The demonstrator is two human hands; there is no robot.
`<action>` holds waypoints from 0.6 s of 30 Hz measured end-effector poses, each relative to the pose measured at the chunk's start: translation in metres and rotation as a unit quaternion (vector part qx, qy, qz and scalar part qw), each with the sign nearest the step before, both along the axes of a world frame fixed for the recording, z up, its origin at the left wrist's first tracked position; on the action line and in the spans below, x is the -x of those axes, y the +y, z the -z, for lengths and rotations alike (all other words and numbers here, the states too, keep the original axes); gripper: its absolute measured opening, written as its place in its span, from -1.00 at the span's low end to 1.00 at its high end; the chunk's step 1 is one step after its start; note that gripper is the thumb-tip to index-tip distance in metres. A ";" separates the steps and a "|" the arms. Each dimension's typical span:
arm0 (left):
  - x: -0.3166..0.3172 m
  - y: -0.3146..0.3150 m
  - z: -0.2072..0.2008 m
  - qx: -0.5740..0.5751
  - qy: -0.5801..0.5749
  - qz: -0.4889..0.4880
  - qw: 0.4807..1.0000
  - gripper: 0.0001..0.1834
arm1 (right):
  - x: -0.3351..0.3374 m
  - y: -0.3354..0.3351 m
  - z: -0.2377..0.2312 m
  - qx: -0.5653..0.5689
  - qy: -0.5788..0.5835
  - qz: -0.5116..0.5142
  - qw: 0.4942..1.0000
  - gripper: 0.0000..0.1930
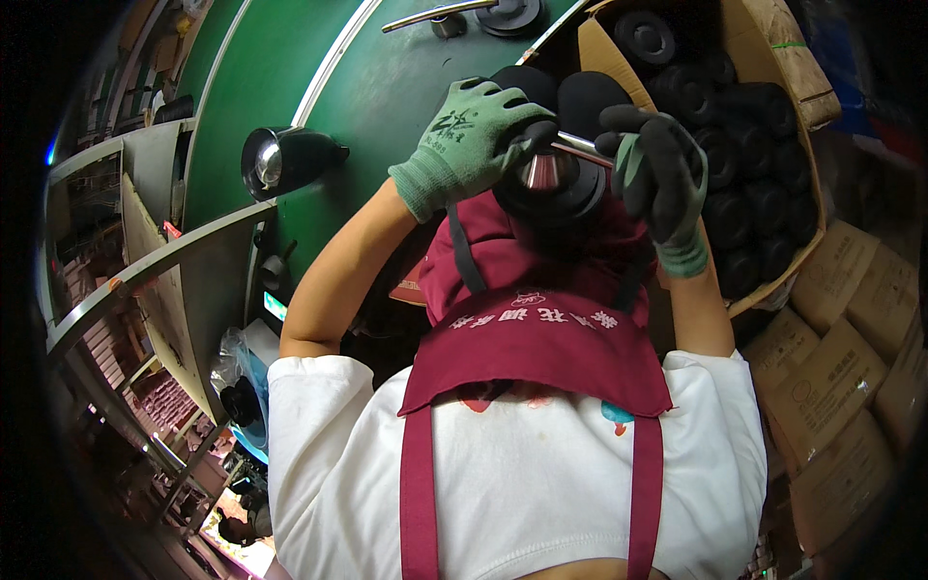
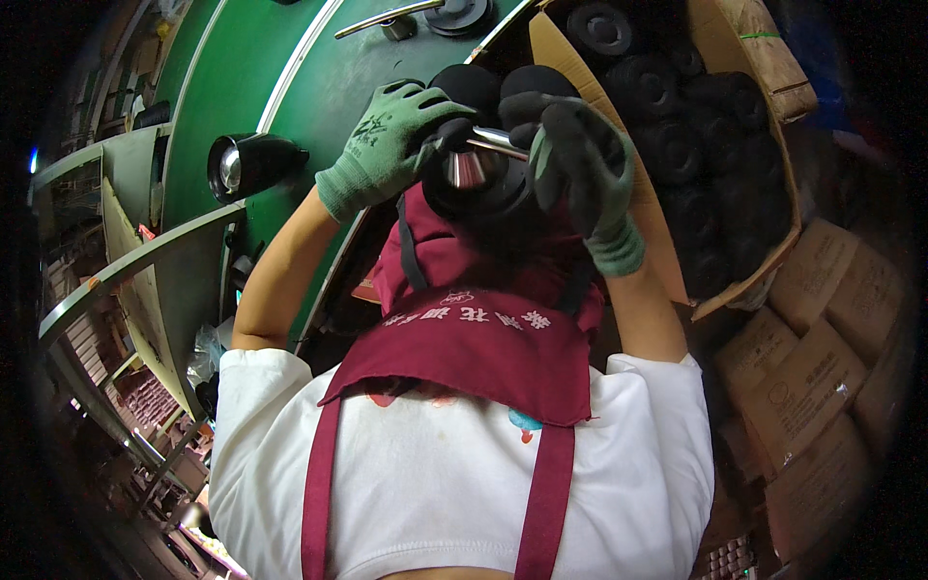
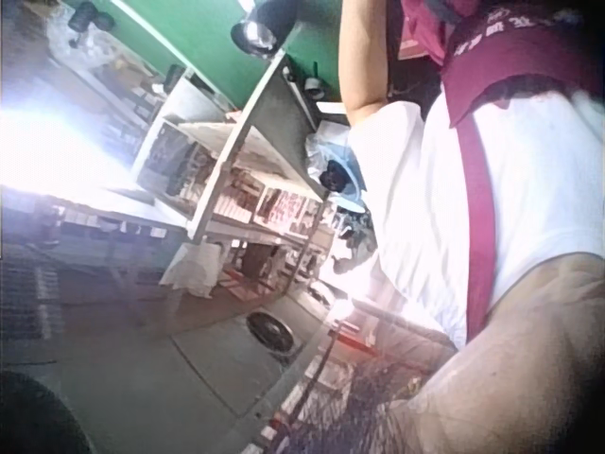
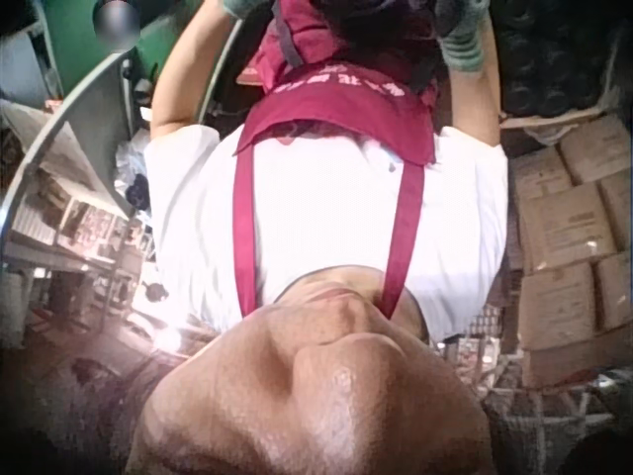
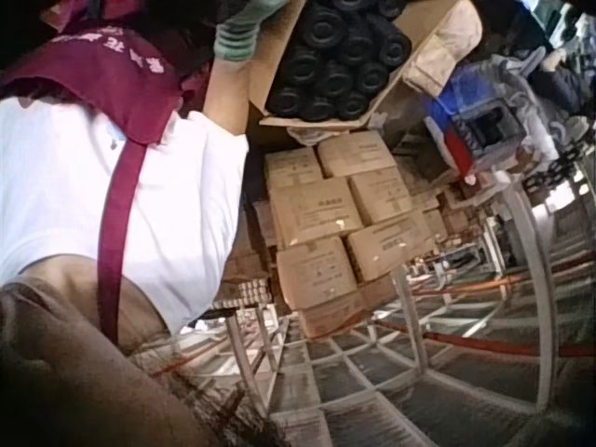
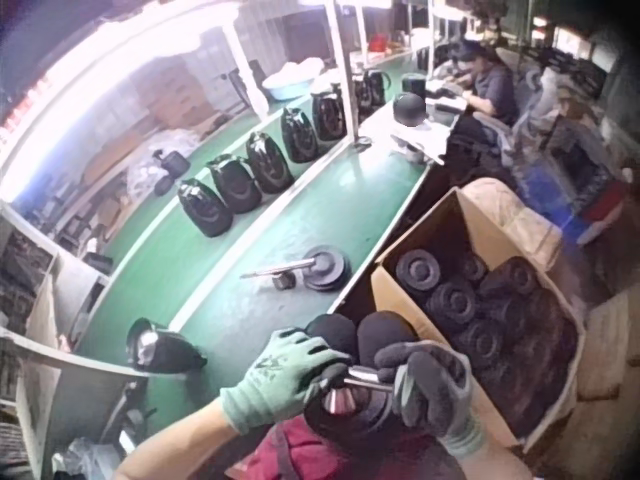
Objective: The person repeatedly picks up black kettle bodies from a box, attaches a lid and a metal handle, and places the assembled units on a green conveyor belt. The process is repeated for multiple units in a continuous assembly line workflow.
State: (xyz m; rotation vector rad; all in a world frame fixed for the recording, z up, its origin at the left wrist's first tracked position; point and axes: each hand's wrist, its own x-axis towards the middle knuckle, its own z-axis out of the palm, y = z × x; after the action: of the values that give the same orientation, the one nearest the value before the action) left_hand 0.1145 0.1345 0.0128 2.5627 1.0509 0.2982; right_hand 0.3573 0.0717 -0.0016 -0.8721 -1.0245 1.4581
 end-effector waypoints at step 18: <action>-0.063 0.030 0.067 0.091 -0.348 0.189 0.914 -0.50 | 0.136 -0.021 -0.049 -0.343 -0.337 -0.204 0.853 -0.81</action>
State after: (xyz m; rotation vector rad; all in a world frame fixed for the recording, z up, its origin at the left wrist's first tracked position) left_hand 0.1775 0.1649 -0.0542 2.1443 0.2962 0.8731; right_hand 0.2209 0.0509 0.0479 -0.6448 -2.2022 0.9563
